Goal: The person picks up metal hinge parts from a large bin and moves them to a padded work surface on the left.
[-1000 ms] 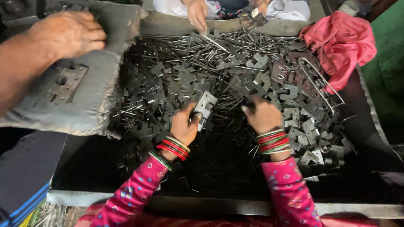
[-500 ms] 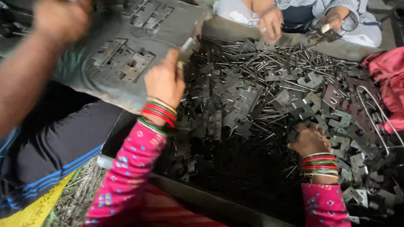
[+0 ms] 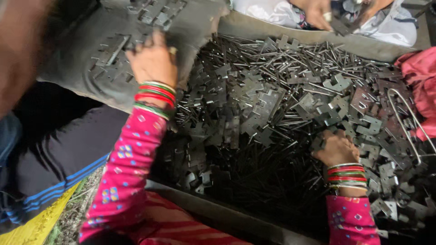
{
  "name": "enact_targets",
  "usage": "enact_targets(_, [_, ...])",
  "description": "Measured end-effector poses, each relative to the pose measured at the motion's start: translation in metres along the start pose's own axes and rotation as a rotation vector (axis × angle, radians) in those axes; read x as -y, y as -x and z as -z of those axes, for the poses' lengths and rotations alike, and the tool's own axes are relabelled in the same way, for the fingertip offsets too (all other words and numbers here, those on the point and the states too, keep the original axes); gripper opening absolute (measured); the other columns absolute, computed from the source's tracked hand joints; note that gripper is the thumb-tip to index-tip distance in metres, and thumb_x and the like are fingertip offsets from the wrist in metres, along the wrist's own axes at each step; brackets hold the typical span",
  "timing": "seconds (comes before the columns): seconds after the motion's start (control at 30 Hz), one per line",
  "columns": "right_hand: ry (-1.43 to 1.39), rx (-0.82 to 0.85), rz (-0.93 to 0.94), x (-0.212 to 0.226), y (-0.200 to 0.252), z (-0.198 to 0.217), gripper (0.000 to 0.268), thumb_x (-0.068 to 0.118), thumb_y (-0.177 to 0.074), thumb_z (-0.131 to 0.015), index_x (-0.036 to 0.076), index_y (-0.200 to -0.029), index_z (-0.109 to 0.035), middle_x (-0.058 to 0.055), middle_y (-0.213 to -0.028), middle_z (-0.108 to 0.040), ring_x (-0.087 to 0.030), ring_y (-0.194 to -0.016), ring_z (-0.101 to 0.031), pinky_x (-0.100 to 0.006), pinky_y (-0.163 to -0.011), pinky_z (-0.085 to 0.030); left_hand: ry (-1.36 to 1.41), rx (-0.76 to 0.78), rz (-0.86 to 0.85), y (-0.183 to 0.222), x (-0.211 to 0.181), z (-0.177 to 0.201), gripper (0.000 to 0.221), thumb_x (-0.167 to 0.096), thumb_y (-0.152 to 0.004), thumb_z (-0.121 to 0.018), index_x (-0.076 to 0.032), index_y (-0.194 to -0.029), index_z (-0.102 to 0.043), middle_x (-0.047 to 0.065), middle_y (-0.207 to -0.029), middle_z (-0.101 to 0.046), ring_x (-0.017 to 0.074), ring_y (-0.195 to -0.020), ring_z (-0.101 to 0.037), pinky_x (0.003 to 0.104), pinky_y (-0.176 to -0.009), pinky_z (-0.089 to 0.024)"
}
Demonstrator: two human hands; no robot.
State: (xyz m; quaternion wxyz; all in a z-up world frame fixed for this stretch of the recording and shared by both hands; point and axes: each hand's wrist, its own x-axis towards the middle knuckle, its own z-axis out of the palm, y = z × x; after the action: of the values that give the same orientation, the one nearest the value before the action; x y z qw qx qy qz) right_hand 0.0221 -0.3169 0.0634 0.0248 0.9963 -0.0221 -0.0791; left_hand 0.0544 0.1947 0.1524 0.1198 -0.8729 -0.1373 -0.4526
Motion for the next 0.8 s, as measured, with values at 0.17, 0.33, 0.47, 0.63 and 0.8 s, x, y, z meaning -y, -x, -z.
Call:
enact_targets(0.17, [-0.169, -0.06, -0.061, 0.0, 0.006, 0.026, 0.075, 0.049, -0.07, -0.088, 0.016, -0.133, -0.063, -0.027, -0.118, -0.067, -0.047, -0.113, -0.065, -0.057, -0.099, -0.052, 0.404, 0.584, -0.1, 0.044, -0.098, 0.047, 0.024, -0.038, -0.09, -0.068, -0.019, -0.104, -0.072, 0.011, -0.08, -0.074, 0.0352, -0.078, -0.072, 0.057, -0.078, -0.053])
enact_targets(0.33, [-1.654, -0.302, 0.243, -0.004, 0.025, 0.059, 0.047, 0.042, -0.088, -0.074, 0.003, -0.113, -0.062, -0.022, -0.114, -0.071, -0.041, -0.107, -0.069, -0.058, -0.092, -0.055, 0.551, 0.8, -0.338, 0.125, -0.17, 0.032, 0.013, -0.021, -0.084, -0.065, -0.016, -0.088, -0.076, 0.014, -0.083, -0.075, 0.0332, -0.081, -0.074, 0.05, -0.077, -0.059])
enact_targets(0.47, [-2.276, -0.188, 0.212, -0.027, 0.016, 0.066, 0.042, 0.046, -0.093, -0.06, 0.01, -0.114, -0.067, -0.011, -0.114, -0.073, -0.032, -0.108, -0.07, -0.054, -0.091, -0.06, 0.546, 0.995, -0.479, 0.167, -0.195, 0.012, 0.021, -0.027, -0.097, -0.062, -0.014, -0.096, -0.078, 0.017, -0.096, -0.075, 0.0344, -0.092, -0.074, 0.05, -0.089, -0.058])
enact_targets(0.63, [-1.983, -0.073, -0.047, -0.001, -0.003, 0.022, 0.042, 0.042, -0.101, -0.057, 0.002, -0.108, -0.069, -0.01, -0.088, -0.069, -0.026, -0.074, -0.066, -0.047, -0.068, -0.06, 0.456, 0.639, -0.379, 0.174, -0.204, 0.02, 0.045, -0.02, -0.085, -0.066, -0.009, -0.128, -0.063, 0.013, -0.115, -0.067, 0.0314, -0.113, -0.064, 0.053, -0.096, -0.047])
enact_targets(0.8, [-0.705, -0.726, 0.461, 0.062, -0.005, -0.015, 0.017, 0.019, -0.102, -0.069, 0.009, -0.115, -0.069, -0.016, -0.09, -0.07, -0.037, -0.076, -0.071, -0.046, -0.067, -0.059, 0.421, 0.724, -0.282, 0.169, -0.211, 0.026, 0.037, -0.022, -0.085, -0.064, -0.009, -0.12, -0.064, 0.012, -0.116, -0.067, 0.0324, -0.117, -0.06, 0.056, -0.098, -0.044])
